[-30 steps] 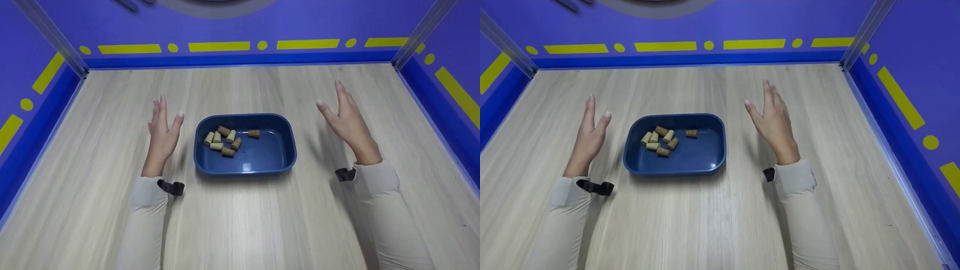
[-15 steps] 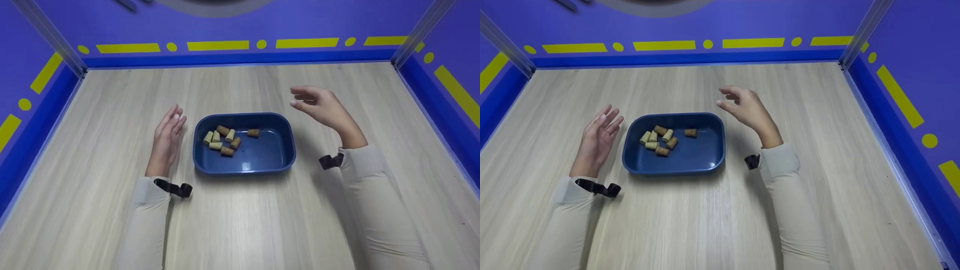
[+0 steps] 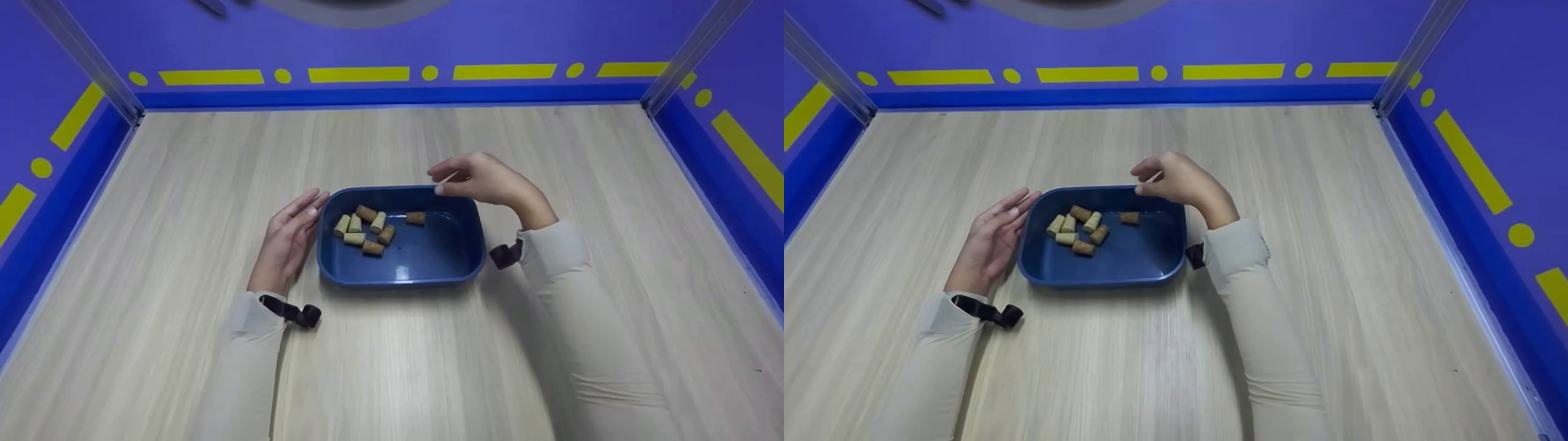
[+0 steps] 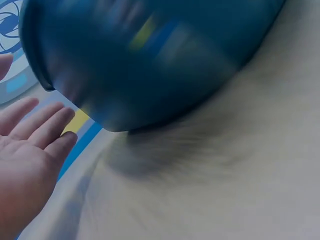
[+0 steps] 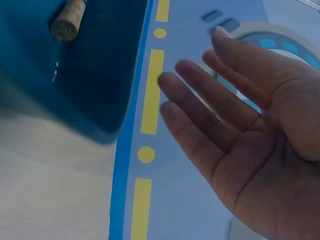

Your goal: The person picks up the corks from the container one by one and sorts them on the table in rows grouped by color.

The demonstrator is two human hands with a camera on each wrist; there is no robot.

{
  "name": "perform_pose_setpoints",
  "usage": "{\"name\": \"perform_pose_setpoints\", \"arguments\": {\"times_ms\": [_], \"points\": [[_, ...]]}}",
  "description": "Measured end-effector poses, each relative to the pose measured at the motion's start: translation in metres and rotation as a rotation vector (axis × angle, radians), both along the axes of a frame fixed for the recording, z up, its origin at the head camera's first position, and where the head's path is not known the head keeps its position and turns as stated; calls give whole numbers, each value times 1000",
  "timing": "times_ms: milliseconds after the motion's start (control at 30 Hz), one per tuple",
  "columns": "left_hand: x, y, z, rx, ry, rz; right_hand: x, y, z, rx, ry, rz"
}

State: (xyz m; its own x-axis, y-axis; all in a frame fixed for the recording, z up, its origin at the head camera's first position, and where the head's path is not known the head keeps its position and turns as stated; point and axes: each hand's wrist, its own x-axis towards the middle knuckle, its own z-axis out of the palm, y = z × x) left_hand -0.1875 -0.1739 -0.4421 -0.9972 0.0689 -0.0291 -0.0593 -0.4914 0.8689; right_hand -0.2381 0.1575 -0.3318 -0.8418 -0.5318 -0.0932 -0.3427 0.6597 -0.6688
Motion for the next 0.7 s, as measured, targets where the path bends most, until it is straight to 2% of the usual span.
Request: {"name": "perform_pose_setpoints", "arguments": {"times_ms": [333,533,700], "points": [[0,3,-7,-134,-26,-30,-6,-24,-10,26,-11,109],[-1,3,-9,-137,-24,-50,-8,-36,-19,43,13,196],[0,3,-8,-105,-24,-58,-8,-46,-22,118,-2,190]]}}
